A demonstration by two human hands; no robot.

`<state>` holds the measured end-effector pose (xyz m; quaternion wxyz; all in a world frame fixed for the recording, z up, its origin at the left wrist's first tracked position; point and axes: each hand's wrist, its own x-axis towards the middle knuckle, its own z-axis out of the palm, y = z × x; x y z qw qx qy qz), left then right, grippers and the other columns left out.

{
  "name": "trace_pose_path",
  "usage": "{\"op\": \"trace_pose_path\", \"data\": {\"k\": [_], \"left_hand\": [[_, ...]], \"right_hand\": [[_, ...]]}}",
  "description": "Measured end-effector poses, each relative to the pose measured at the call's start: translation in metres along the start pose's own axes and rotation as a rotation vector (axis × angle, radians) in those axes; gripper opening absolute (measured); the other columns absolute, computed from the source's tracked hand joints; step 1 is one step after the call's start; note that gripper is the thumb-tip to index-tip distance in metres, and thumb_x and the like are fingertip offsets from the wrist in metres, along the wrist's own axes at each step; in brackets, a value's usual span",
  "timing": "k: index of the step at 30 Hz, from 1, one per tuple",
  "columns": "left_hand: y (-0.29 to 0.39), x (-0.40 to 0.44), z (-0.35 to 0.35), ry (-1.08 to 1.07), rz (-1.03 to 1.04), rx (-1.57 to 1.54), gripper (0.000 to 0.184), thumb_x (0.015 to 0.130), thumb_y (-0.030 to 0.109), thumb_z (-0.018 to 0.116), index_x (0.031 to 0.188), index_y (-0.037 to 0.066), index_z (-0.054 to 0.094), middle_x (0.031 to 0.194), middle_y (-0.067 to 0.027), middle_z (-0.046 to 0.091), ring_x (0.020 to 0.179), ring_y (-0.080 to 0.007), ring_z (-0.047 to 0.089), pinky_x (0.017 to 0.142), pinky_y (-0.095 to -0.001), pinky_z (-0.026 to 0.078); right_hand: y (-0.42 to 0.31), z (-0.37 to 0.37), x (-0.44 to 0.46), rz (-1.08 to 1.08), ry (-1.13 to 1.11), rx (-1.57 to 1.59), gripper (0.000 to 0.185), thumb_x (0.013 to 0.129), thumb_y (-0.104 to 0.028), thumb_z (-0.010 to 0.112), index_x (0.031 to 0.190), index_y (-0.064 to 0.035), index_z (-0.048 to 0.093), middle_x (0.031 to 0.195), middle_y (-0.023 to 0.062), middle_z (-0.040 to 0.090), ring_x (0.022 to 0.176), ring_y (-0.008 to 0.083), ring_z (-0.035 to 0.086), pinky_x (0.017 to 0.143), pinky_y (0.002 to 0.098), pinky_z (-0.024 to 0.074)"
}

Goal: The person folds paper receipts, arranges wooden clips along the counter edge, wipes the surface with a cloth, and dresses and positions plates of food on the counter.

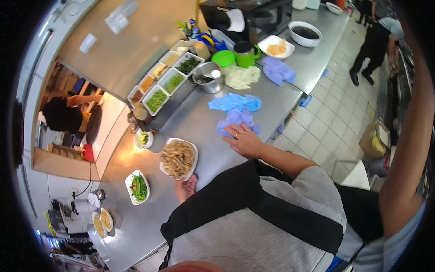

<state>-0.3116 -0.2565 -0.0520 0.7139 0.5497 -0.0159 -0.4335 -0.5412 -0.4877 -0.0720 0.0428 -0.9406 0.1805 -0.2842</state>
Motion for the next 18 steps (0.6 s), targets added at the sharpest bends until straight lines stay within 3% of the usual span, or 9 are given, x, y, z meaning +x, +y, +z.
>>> {"op": "trace_pose_path", "data": {"k": [2,4,5,9,11,14,17,18], "left_hand": [[-0.010,0.001,-0.005,-0.031,0.045,-0.075,0.043,0.093,0.017,0.048,0.134,0.008,0.036,0.116,-0.0138,0.056,0.101,-0.0262,0.059,0.088,-0.0399,0.050],[-0.016,-0.003,0.008,-0.029,0.094,-0.173,0.045,0.095,0.022,0.049,0.134,0.007,0.034,0.117,-0.0135,0.055,0.105,-0.0266,0.057,0.092,-0.0404,0.048],[-0.016,-0.009,0.017,-0.008,0.063,-0.161,0.050,0.096,0.029,0.050,0.137,0.006,0.032,0.120,-0.0132,0.054,0.110,-0.0264,0.054,0.095,-0.0402,0.045],[-0.021,-0.025,0.032,-0.087,-0.149,0.011,0.052,0.095,0.026,0.054,0.138,0.005,0.035,0.118,-0.0132,0.056,0.105,-0.0241,0.057,0.090,-0.0358,0.047],[-0.028,-0.012,0.026,-0.334,-0.194,0.144,0.048,0.094,0.022,0.055,0.136,0.003,0.039,0.114,-0.0134,0.059,0.100,-0.0230,0.059,0.087,-0.0340,0.048],[-0.029,0.001,0.055,-0.577,-0.180,0.338,0.044,0.094,0.014,0.056,0.134,0.000,0.043,0.107,-0.0126,0.062,0.094,-0.0185,0.061,0.084,-0.0310,0.049],[-0.033,0.020,0.092,-0.764,-0.127,0.555,0.046,0.094,0.015,0.057,0.134,0.000,0.043,0.111,-0.0123,0.062,0.099,-0.0170,0.060,0.088,-0.0298,0.047],[-0.030,0.026,0.117,-0.843,0.004,0.809,0.047,0.092,0.016,0.058,0.135,0.002,0.043,0.117,-0.0147,0.059,0.105,-0.0207,0.058,0.092,-0.0326,0.045]], "right_hand": [[-0.003,-0.007,-0.029,-0.084,-0.006,0.044,0.030,0.074,-0.015,0.065,0.104,-0.0113,0.064,0.124,0.0089,0.055,0.113,0.0282,0.051,0.092,0.0451,0.0400],[0.013,-0.033,-0.055,0.018,-0.030,0.064,0.031,0.072,-0.011,0.063,0.103,-0.0104,0.063,0.119,0.0092,0.057,0.110,0.0279,0.054,0.090,0.0427,0.0420],[0.031,-0.037,-0.071,0.095,0.022,-0.006,0.032,0.071,-0.009,0.062,0.103,-0.0096,0.063,0.115,0.0102,0.059,0.108,0.0289,0.055,0.089,0.0415,0.0431],[0.105,-0.070,-0.090,0.602,0.176,-0.126,0.034,0.073,-0.002,0.057,0.106,-0.0083,0.062,0.107,0.0153,0.062,0.102,0.0338,0.057,0.086,0.0402,0.0459],[0.121,-0.101,-0.070,0.763,0.388,-0.099,0.037,0.074,-0.001,0.054,0.109,-0.0084,0.061,0.108,0.0171,0.062,0.102,0.0354,0.056,0.086,0.0414,0.0459],[0.128,-0.103,-0.029,0.676,0.515,-0.049,0.042,0.075,0.000,0.053,0.114,-0.0104,0.060,0.111,0.0177,0.061,0.102,0.0363,0.056,0.085,0.0419,0.0461],[0.150,-0.062,-0.002,0.684,0.323,-0.077,0.040,0.078,-0.005,0.052,0.117,-0.0110,0.059,0.115,0.0163,0.061,0.106,0.0343,0.055,0.089,0.0442,0.0434],[0.147,-0.039,-0.001,0.664,0.282,-0.200,0.040,0.079,-0.007,0.052,0.118,-0.0109,0.059,0.117,0.0157,0.060,0.107,0.0336,0.054,0.091,0.0455,0.0419]]}}
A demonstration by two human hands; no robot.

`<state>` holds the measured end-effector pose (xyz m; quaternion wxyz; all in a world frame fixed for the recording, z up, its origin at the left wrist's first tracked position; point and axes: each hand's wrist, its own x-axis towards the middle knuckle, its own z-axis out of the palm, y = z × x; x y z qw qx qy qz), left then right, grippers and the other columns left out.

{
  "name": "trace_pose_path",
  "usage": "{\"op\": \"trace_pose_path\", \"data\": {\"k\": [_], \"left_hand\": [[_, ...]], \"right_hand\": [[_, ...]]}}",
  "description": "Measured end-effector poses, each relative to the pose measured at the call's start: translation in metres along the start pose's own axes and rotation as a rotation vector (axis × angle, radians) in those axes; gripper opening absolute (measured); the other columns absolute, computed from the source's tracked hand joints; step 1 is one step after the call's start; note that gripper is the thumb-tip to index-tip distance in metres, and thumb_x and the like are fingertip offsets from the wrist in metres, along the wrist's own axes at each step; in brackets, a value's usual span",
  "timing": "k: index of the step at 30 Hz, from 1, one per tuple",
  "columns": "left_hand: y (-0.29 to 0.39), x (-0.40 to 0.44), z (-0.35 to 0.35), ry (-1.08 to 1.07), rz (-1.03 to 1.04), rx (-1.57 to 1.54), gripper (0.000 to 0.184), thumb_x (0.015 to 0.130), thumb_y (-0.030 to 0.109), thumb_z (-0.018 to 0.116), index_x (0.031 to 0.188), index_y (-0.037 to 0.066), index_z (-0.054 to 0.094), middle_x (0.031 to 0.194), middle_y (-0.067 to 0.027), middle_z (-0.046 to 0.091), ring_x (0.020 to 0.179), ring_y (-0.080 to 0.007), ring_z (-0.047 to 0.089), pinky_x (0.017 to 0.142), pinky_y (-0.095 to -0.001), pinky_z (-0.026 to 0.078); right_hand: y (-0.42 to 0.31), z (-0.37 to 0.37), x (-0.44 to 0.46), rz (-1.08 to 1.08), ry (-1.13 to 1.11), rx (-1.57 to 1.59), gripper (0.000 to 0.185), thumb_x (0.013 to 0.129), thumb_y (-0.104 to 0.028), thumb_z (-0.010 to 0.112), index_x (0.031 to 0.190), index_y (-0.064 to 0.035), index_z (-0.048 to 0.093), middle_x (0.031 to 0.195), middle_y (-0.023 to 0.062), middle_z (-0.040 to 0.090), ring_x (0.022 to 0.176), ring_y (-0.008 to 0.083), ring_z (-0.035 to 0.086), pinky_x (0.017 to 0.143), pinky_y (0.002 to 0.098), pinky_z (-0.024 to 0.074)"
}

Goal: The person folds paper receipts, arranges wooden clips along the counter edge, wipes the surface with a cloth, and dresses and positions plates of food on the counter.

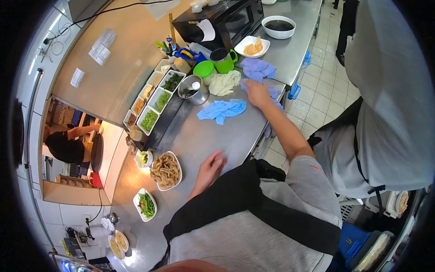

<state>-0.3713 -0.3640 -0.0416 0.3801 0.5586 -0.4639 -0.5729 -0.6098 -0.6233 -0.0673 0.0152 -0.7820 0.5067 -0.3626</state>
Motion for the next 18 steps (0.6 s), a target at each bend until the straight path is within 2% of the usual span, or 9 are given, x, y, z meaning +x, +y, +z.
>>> {"op": "trace_pose_path", "data": {"k": [1,2,4,7,11,13,15,16,18], "left_hand": [[0.015,0.018,0.004,-0.050,0.044,0.280,0.048,0.091,0.017,0.059,0.135,0.003,0.044,0.123,-0.0171,0.056,0.111,-0.0244,0.056,0.096,-0.0354,0.043],[0.021,0.037,0.007,-0.016,0.186,0.511,0.049,0.089,0.017,0.061,0.134,0.004,0.045,0.127,-0.0185,0.052,0.116,-0.0269,0.052,0.098,-0.0375,0.042],[0.037,0.083,0.019,0.076,0.517,0.961,0.051,0.086,0.018,0.063,0.132,0.005,0.047,0.135,-0.0213,0.045,0.124,-0.0320,0.045,0.101,-0.0416,0.039],[0.057,0.120,0.030,0.201,0.620,1.189,0.049,0.082,0.018,0.064,0.128,0.006,0.052,0.136,-0.0240,0.041,0.123,-0.0374,0.042,0.102,-0.0418,0.036],[0.036,0.128,0.032,0.075,0.599,1.221,0.042,0.080,0.016,0.065,0.120,0.005,0.058,0.122,-0.0179,0.051,0.112,-0.0342,0.050,0.092,-0.0431,0.044],[0.027,0.114,0.043,0.022,0.574,1.188,0.036,0.079,0.014,0.064,0.114,0.005,0.062,0.111,-0.0146,0.057,0.101,-0.0322,0.055,0.085,-0.0432,0.048],[0.055,0.086,0.055,-0.335,0.498,0.822,0.031,0.080,0.013,0.063,0.110,0.006,0.064,0.102,-0.0125,0.059,0.093,-0.0303,0.058,0.079,-0.0425,0.049],[0.069,0.070,0.058,-0.499,0.444,0.627,0.028,0.080,0.013,0.063,0.107,0.006,0.066,0.097,-0.0115,0.060,0.089,-0.0294,0.060,0.076,-0.0422,0.050],[0.089,0.053,0.050,-0.596,0.243,0.333,0.026,0.081,0.013,0.063,0.106,0.006,0.066,0.092,-0.0115,0.060,0.083,-0.0294,0.060,0.073,-0.0389,0.049]], "right_hand": [[-0.004,0.019,-0.011,-0.044,0.008,-0.130,0.039,0.080,-0.008,0.051,0.118,-0.0107,0.059,0.119,0.0151,0.059,0.109,0.0330,0.054,0.092,0.0468,0.0405],[-0.005,0.030,-0.020,-0.089,0.025,-0.274,0.038,0.081,-0.010,0.050,0.118,-0.0105,0.059,0.121,0.0145,0.059,0.110,0.0323,0.053,0.094,0.0481,0.0391],[-0.012,0.036,-0.037,-0.112,-0.204,-0.120,0.040,0.083,-0.014,0.047,0.121,-0.0099,0.057,0.127,0.0131,0.056,0.113,0.0315,0.052,0.096,0.0514,0.0357],[-0.041,-0.001,-0.075,-0.199,-0.116,-0.045,0.043,0.079,-0.009,0.050,0.121,-0.0086,0.057,0.123,0.0141,0.057,0.113,0.0322,0.052,0.095,0.0502,0.0373],[-0.020,-0.051,-0.127,-0.103,-0.094,0.037,0.039,0.078,-0.004,0.053,0.115,-0.0094,0.062,0.116,0.0157,0.060,0.108,0.0338,0.056,0.090,0.0430,0.0444],[-0.008,-0.081,-0.146,0.442,-0.144,0.265,0.033,0.080,-0.006,0.057,0.113,-0.0071,0.063,0.112,0.0176,0.062,0.098,0.0349,0.060,0.088,0.0377,0.0468],[0.036,-0.100,-0.175,0.354,-0.350,0.101,0.026,0.084,-0.003,0.057,0.109,-0.0021,0.064,0.102,0.0173,0.065,0.091,0.0293,0.063,0.084,0.0331,0.0485],[0.032,-0.104,-0.177,0.425,-0.433,0.387,0.025,0.085,-0.003,0.057,0.109,-0.0017,0.064,0.100,0.0155,0.066,0.091,0.0266,0.063,0.083,0.0322,0.0486],[0.010,-0.131,-0.173,0.554,-0.597,0.962,0.024,0.086,-0.004,0.056,0.109,-0.0009,0.063,0.097,0.0117,0.067,0.090,0.0212,0.063,0.081,0.0303,0.0489]]}}
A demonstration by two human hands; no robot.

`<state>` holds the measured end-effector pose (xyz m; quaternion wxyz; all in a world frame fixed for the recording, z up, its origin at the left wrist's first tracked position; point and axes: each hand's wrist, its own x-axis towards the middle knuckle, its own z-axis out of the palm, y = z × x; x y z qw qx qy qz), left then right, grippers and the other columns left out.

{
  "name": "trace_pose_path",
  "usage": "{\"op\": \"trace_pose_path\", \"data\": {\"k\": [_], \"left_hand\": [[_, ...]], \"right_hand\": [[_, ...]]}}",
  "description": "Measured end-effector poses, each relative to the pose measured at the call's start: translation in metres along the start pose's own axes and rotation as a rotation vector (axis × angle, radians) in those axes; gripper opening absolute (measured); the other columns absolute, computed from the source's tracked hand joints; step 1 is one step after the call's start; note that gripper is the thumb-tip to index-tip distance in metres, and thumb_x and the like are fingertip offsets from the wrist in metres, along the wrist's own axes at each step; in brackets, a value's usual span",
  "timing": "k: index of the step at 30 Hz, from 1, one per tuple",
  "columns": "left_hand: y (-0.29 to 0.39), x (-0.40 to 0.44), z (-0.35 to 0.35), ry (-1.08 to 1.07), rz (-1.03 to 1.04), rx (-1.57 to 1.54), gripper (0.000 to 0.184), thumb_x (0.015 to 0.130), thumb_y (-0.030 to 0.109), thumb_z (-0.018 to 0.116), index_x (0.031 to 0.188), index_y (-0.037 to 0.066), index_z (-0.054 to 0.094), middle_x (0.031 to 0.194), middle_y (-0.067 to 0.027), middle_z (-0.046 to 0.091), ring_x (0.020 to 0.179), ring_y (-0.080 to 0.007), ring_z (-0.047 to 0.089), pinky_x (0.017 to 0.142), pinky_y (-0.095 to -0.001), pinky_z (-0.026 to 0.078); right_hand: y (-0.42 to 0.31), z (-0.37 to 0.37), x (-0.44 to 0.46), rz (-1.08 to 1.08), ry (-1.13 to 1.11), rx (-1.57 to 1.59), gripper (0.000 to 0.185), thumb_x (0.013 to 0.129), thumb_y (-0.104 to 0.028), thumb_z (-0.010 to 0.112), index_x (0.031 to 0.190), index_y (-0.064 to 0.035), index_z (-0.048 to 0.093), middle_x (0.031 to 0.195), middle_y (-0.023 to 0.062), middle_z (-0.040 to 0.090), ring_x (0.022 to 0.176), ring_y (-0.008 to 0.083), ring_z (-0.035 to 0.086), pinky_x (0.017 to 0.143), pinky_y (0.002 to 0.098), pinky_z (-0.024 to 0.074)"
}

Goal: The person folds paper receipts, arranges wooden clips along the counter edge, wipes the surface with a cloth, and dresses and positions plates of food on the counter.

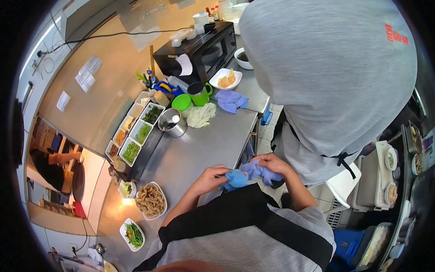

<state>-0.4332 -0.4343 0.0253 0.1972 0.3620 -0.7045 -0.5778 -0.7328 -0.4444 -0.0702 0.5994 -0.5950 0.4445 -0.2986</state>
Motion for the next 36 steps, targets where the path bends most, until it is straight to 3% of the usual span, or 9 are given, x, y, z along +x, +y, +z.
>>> {"op": "trace_pose_path", "data": {"k": [1,4,8,11,17,20,24,29,36], "left_hand": [[0.005,-0.004,-0.004,-0.031,-0.042,-0.171,0.025,0.081,0.013,0.063,0.106,0.006,0.066,0.090,-0.0115,0.060,0.080,-0.0293,0.060,0.072,-0.0373,0.048],[0.005,-0.009,-0.005,0.074,0.139,0.576,0.024,0.084,0.011,0.062,0.107,0.006,0.065,0.088,-0.0111,0.060,0.080,-0.0257,0.061,0.071,-0.0361,0.048],[-0.010,-0.037,-0.001,0.092,0.142,0.125,0.024,0.087,0.011,0.063,0.109,0.002,0.063,0.094,-0.0071,0.063,0.086,-0.0161,0.060,0.078,-0.0319,0.048],[-0.002,-0.044,-0.019,0.309,0.113,-0.059,0.027,0.091,0.012,0.060,0.115,0.000,0.058,0.093,-0.0013,0.060,0.088,-0.0086,0.055,0.078,-0.0277,0.047],[0.021,-0.067,-0.099,0.869,0.077,0.185,0.026,0.091,0.020,0.059,0.112,0.004,0.059,0.091,-0.0063,0.065,0.080,-0.0128,0.059,0.071,-0.0301,0.048],[0.004,-0.080,-0.157,1.195,-0.076,0.711,0.034,0.086,0.028,0.060,0.108,0.002,0.062,0.087,-0.0200,0.065,0.079,-0.0301,0.063,0.074,-0.0382,0.049],[-0.063,-0.073,-0.216,0.948,-0.581,0.901,0.037,0.086,0.024,0.055,0.115,0.002,0.060,0.116,-0.0255,0.058,0.102,-0.0420,0.058,0.092,-0.0460,0.045],[-0.118,-0.041,-0.205,0.524,-0.800,1.087,0.044,0.082,0.025,0.055,0.122,0.005,0.058,0.130,-0.0238,0.050,0.119,-0.0387,0.050,0.098,-0.0461,0.042],[-0.108,0.018,-0.090,0.483,-0.409,0.926,0.041,0.077,0.014,0.059,0.117,0.004,0.056,0.122,-0.0301,0.051,0.100,-0.0401,0.061,0.080,-0.0472,0.052]], "right_hand": [[-0.012,0.010,-0.008,0.082,0.006,0.401,0.022,0.088,-0.006,0.056,0.109,-0.0016,0.063,0.096,0.0057,0.067,0.089,0.0138,0.060,0.080,0.0281,0.0483],[0.007,0.005,-0.001,0.139,0.108,-0.532,0.022,0.089,-0.008,0.056,0.109,-0.0012,0.063,0.095,0.0017,0.065,0.088,0.0101,0.059,0.079,0.0270,0.0482],[-0.007,-0.001,0.004,0.098,0.141,0.290,0.020,0.088,-0.006,0.058,0.108,-0.0042,0.060,0.092,0.0016,0.064,0.082,0.0113,0.059,0.075,0.0252,0.0491],[-0.066,0.004,0.020,0.000,0.141,0.347,0.017,0.092,-0.009,0.054,0.107,-0.0030,0.058,0.092,0.0019,0.064,0.081,0.0093,0.060,0.075,0.0233,0.0489],[-0.129,0.044,0.077,-0.306,0.379,0.390,0.023,0.092,-0.011,0.055,0.112,-0.0002,0.057,0.099,0.0029,0.062,0.088,0.0093,0.057,0.081,0.0227,0.0450],[-0.106,0.062,0.123,-0.466,0.442,0.108,0.025,0.091,-0.013,0.059,0.113,-0.0019,0.059,0.101,0.0010,0.061,0.091,0.0073,0.054,0.082,0.0214,0.0425],[-0.061,0.096,0.189,-0.544,0.375,-0.370,0.029,0.090,-0.019,0.057,0.116,-0.0078,0.059,0.115,0.0096,0.060,0.106,0.0231,0.055,0.092,0.0319,0.0415],[-0.045,0.129,0.238,-0.652,0.207,-1.099,0.034,0.088,-0.020,0.053,0.121,-0.0104,0.059,0.129,0.0116,0.054,0.118,0.0320,0.050,0.101,0.0423,0.0379],[-0.040,0.130,0.182,-0.797,0.139,-1.073,0.035,0.079,-0.008,0.058,0.114,-0.0073,0.060,0.121,0.0153,0.058,0.112,0.0345,0.052,0.097,0.0435,0.0403]]}}
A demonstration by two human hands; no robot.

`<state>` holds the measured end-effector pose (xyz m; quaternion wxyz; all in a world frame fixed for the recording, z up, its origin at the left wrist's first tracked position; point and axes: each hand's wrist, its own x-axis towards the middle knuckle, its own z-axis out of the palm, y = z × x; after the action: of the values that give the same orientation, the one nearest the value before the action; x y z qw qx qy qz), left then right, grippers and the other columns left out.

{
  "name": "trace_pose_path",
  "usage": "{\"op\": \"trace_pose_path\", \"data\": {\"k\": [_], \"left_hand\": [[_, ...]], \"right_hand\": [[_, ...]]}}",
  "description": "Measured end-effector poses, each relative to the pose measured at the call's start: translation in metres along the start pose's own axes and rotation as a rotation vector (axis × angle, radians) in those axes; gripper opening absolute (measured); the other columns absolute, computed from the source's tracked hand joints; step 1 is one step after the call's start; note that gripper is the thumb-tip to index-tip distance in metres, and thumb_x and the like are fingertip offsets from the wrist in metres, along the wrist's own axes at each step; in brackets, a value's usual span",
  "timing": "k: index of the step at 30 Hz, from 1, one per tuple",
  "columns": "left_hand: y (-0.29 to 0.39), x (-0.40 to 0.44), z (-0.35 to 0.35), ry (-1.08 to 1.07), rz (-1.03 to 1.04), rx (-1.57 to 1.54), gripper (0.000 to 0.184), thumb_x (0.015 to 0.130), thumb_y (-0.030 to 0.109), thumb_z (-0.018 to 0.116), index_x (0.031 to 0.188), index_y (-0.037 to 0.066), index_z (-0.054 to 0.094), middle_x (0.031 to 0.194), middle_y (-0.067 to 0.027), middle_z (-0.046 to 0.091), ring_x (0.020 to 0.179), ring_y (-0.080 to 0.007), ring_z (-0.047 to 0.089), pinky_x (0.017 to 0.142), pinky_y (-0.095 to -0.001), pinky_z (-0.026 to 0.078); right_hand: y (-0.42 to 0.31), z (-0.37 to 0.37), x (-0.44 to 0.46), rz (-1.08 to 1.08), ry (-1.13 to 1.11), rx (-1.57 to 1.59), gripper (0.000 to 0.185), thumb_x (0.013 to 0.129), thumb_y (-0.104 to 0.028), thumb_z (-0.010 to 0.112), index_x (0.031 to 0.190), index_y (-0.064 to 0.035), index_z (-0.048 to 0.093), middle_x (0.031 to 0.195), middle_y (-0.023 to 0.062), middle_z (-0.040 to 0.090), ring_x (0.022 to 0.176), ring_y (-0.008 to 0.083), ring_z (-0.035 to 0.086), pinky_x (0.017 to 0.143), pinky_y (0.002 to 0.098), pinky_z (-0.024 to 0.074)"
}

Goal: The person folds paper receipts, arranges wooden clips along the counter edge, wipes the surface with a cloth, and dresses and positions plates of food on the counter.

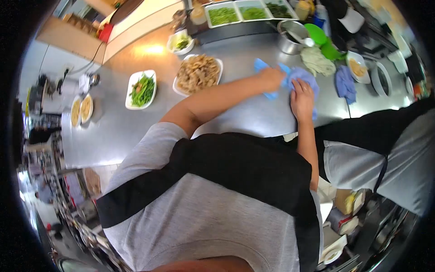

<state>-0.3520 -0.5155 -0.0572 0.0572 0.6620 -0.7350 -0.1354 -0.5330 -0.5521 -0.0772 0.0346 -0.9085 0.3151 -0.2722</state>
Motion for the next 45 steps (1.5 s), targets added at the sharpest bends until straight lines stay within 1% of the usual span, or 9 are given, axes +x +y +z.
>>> {"op": "trace_pose_path", "data": {"k": [6,9,14,20,22,28,32,36,45], "left_hand": [[0.079,-0.066,0.036,-0.174,0.451,-0.380,0.034,0.071,0.017,0.064,0.104,0.011,0.062,0.097,-0.0188,0.063,0.091,-0.0384,0.061,0.076,-0.0481,0.050],[0.095,-0.057,0.028,-0.200,0.444,-0.596,0.032,0.071,0.021,0.065,0.101,0.012,0.064,0.099,-0.0183,0.061,0.094,-0.0366,0.060,0.076,-0.0470,0.049],[0.083,-0.056,-0.042,0.398,0.268,-0.771,0.040,0.079,0.025,0.063,0.114,0.008,0.058,0.109,-0.0188,0.056,0.108,-0.0358,0.053,0.087,-0.0433,0.045],[0.034,-0.138,-0.039,0.640,0.181,-0.625,0.048,0.088,0.024,0.057,0.131,0.005,0.047,0.124,-0.0188,0.054,0.113,-0.0345,0.052,0.094,-0.0416,0.043],[0.020,-0.206,-0.058,0.514,-0.011,-0.740,0.038,0.090,0.021,0.056,0.124,0.004,0.054,0.112,-0.0154,0.062,0.105,-0.0302,0.058,0.090,-0.0386,0.046],[-0.042,-0.361,0.003,0.932,-0.830,-0.838,0.022,0.091,0.011,0.056,0.110,0.003,0.063,0.086,-0.0058,0.066,0.076,-0.0117,0.062,0.070,-0.0263,0.051],[-0.087,-0.431,0.030,1.298,-1.048,-1.198,0.025,0.092,0.011,0.054,0.114,0.003,0.060,0.081,-0.0033,0.062,0.066,-0.0117,0.058,0.059,-0.0245,0.048],[-0.145,-0.457,0.026,1.495,-1.077,-1.271,0.034,0.091,0.017,0.056,0.122,0.002,0.053,0.092,-0.0044,0.059,0.072,-0.0115,0.058,0.059,-0.0247,0.050],[-0.221,-0.454,-0.016,1.050,-0.960,-1.306,0.042,0.091,0.017,0.049,0.133,0.012,0.049,0.089,-0.0038,0.063,0.066,-0.0102,0.058,0.054,-0.0229,0.051]], "right_hand": [[-0.027,-0.066,-0.094,0.154,-0.097,0.024,0.030,0.075,-0.001,0.061,0.104,-0.0068,0.060,0.102,0.0110,0.060,0.096,0.0294,0.056,0.085,0.0400,0.0450],[0.014,-0.067,-0.125,0.795,-0.127,0.822,0.026,0.081,-0.005,0.062,0.107,-0.0034,0.059,0.105,0.0094,0.060,0.096,0.0213,0.056,0.085,0.0367,0.0449],[-0.034,-0.106,-0.034,0.619,0.469,0.840,0.034,0.090,-0.014,0.058,0.120,0.0010,0.056,0.120,0.0157,0.056,0.110,0.0249,0.051,0.097,0.0370,0.0394],[-0.001,-0.012,0.024,-0.044,0.015,0.066,0.049,0.091,-0.017,0.054,0.136,-0.0042,0.042,0.137,0.0274,0.041,0.125,0.0415,0.041,0.105,0.0447,0.0320],[0.011,0.012,0.029,-0.071,-0.135,0.053,0.052,0.090,-0.018,0.055,0.138,-0.0062,0.040,0.138,0.0268,0.040,0.126,0.0419,0.040,0.105,0.0459,0.0314],[-0.035,-0.037,0.046,-0.016,-0.094,-0.269,0.049,0.084,-0.020,0.061,0.131,-0.0081,0.050,0.140,0.0238,0.039,0.122,0.0400,0.044,0.100,0.0472,0.0354],[-0.062,-0.004,0.039,0.120,-0.229,0.549,0.039,0.089,-0.018,0.060,0.126,-0.0055,0.054,0.132,0.0179,0.049,0.107,0.0296,0.058,0.085,0.0386,0.0469],[-0.152,0.037,0.038,0.653,-0.497,1.505,0.044,0.094,-0.019,0.052,0.134,-0.0029,0.043,0.123,0.0141,0.055,0.081,0.0180,0.064,0.065,0.0284,0.0557],[-0.230,0.062,0.061,0.667,-0.439,1.267,0.041,0.094,-0.020,0.051,0.132,-0.0046,0.048,0.090,0.0076,0.065,0.066,0.0110,0.062,0.048,0.0217,0.0510]]}}
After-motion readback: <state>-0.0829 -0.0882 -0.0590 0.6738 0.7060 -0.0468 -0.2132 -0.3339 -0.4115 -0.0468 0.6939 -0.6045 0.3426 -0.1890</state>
